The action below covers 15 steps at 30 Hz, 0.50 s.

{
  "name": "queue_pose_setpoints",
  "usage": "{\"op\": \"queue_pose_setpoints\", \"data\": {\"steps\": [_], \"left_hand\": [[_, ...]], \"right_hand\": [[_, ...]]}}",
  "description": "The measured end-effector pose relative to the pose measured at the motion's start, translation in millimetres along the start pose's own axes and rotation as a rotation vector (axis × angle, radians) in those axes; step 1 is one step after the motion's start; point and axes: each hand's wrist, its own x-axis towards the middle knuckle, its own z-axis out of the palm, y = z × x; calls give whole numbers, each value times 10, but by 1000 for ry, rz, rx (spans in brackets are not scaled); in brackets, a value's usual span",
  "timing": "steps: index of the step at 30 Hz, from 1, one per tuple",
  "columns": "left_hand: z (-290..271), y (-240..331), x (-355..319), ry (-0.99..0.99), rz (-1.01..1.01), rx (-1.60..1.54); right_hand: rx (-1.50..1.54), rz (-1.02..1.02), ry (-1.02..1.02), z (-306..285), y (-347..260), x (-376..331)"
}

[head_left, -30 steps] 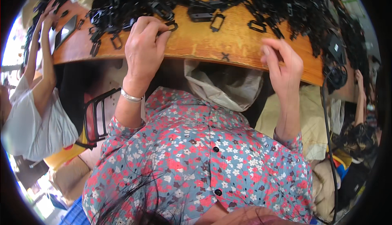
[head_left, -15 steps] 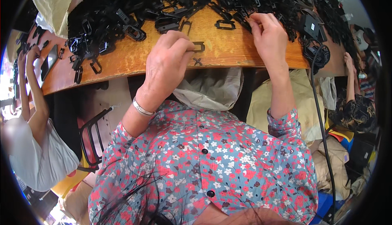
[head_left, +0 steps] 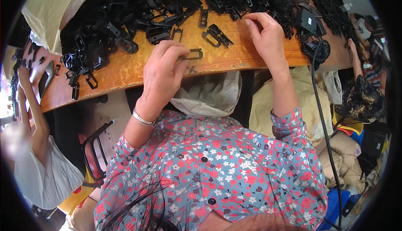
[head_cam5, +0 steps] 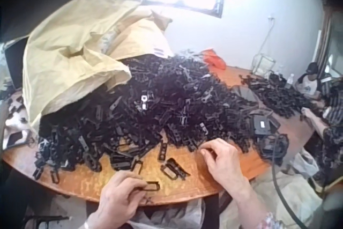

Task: The person repeatedly picks up plastic components from a table, fits the pieces together by hand to assemble them, and drops the assembled parts into a bag.

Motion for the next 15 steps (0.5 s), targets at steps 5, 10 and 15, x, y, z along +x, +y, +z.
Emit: {"op": "queue_pose_setpoints", "data": {"steps": [5, 10, 15], "left_hand": [[3, 15, 28, 17, 47, 33], [10, 25, 37, 42, 53, 46], [-10, 44, 37, 37, 88, 59]], "right_hand": [[-187, 1, -3, 182, -40, 126], [-289, 27, -32, 313, 3, 193], [-204, 86, -92, 128, -22, 152]]}}
